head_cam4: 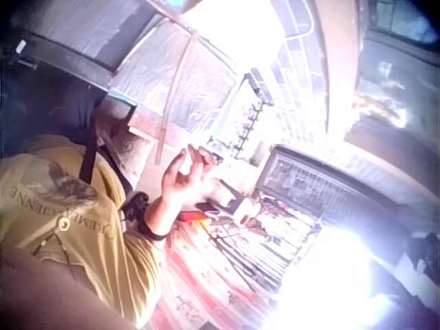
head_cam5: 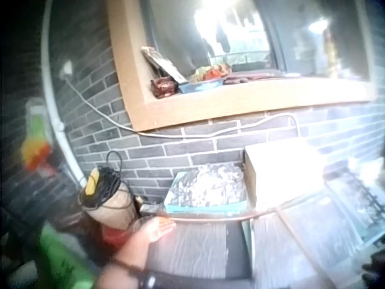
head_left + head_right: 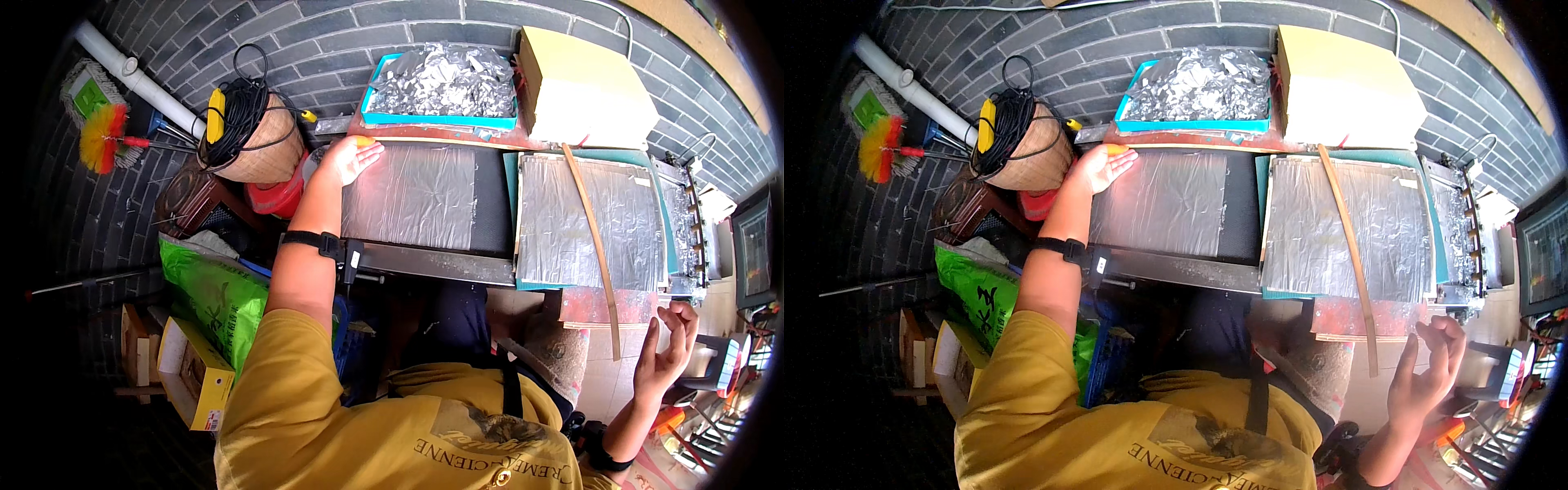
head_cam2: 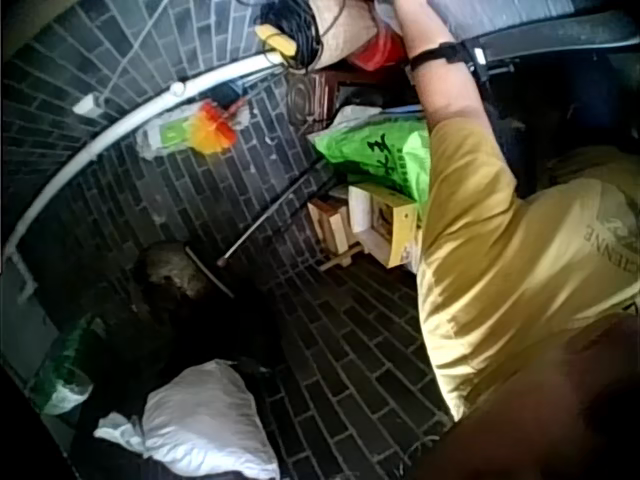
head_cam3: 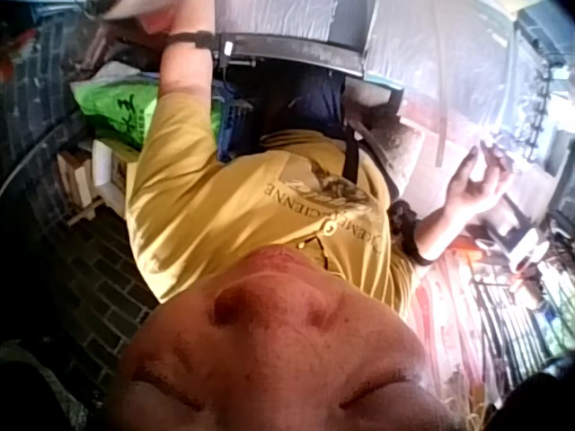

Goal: The person peels a sheet of aluminum foil from a flat board using a wooden stick to lift the edge and their fingers to pull it away. They then place the peeled foil into a blue tray and repeat the process with another sheet.

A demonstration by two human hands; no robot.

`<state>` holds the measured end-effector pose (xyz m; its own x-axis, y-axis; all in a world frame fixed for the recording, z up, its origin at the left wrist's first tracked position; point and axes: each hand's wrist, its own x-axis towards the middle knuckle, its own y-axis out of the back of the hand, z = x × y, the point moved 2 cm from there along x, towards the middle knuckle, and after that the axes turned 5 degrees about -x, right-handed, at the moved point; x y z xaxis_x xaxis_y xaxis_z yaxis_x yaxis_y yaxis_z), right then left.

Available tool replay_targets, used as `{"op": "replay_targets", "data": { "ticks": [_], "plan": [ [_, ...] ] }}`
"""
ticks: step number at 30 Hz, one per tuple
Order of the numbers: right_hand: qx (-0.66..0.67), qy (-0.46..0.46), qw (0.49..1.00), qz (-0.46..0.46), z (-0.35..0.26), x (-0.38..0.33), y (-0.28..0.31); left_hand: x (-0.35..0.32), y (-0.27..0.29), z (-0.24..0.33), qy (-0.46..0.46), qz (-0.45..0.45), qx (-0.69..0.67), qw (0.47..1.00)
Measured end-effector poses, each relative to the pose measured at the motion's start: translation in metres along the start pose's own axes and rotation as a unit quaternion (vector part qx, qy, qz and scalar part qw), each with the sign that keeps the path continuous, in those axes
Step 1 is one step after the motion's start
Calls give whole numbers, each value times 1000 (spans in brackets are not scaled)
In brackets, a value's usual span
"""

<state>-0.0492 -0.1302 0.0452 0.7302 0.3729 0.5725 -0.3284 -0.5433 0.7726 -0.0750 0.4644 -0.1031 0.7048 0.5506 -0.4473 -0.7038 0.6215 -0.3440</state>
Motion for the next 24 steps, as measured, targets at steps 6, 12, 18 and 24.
{"op": "replay_targets", "data": {
  "ticks": [6,12,18,24],
  "plan": [
    [44,-132,989,-53,28,-13,1,-10,19,25,-184,98,290,934],
    [468,-406,748,-238,25,-44,-32,5,51,21,-261,245,430,828],
    [444,-275,808,-272,-12,-32,-41,-1,37,16,-268,239,462,811],
    [401,-78,835,-368,-79,-1,-69,16,48,12,-244,248,467,813]
  ]
}}
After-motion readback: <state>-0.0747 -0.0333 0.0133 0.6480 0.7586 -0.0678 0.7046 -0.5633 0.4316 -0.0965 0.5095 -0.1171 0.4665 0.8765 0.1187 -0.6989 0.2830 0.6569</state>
